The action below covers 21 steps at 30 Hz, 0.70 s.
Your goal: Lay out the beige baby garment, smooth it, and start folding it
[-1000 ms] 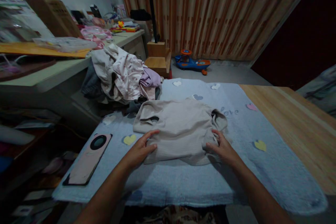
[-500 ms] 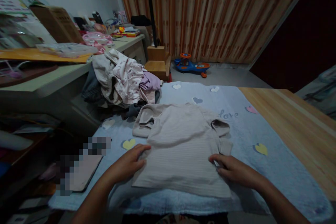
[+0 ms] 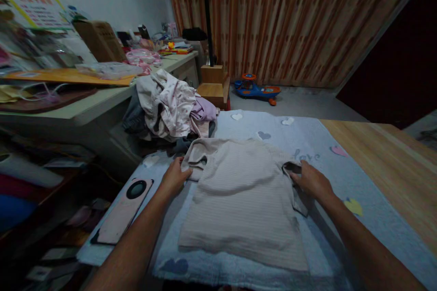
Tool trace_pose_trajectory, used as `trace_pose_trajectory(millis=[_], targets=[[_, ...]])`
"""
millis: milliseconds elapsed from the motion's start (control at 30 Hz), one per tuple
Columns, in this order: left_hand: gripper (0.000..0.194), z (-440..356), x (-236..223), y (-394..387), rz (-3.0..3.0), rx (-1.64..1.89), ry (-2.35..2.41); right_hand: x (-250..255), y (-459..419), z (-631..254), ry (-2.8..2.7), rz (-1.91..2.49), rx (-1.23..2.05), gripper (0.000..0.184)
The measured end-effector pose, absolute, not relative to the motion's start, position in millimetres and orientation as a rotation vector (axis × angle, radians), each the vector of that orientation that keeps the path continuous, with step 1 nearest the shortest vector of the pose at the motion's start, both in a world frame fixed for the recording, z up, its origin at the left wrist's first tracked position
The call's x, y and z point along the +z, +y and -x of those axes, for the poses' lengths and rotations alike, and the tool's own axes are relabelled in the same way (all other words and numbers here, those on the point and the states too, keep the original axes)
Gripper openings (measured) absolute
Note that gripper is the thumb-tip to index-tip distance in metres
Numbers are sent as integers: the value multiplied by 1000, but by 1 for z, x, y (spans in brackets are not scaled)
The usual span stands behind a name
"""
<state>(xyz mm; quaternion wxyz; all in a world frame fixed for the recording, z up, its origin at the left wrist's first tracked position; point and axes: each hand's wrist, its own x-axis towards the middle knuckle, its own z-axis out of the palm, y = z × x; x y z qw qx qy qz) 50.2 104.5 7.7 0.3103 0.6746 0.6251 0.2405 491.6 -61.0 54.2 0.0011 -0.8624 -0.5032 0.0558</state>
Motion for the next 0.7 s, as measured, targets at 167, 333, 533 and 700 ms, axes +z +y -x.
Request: trace_pose_trajectory(millis=[167, 333, 533, 700], targets=[[28, -64, 22, 102, -1751, 711, 1500, 40, -51, -486, -1574, 2546, 368, 40], [25, -56, 79, 113, -1998, 817, 1568, 66, -46, -498, -1800, 2507, 62, 46], [30, -51, 132, 140, -2397, 996, 1904, 118, -39, -519, -1899, 2568, -616, 34], [36, -76, 109, 138, -2775, 673, 1647, 114, -30, -513, -2212, 2782, 36, 26]])
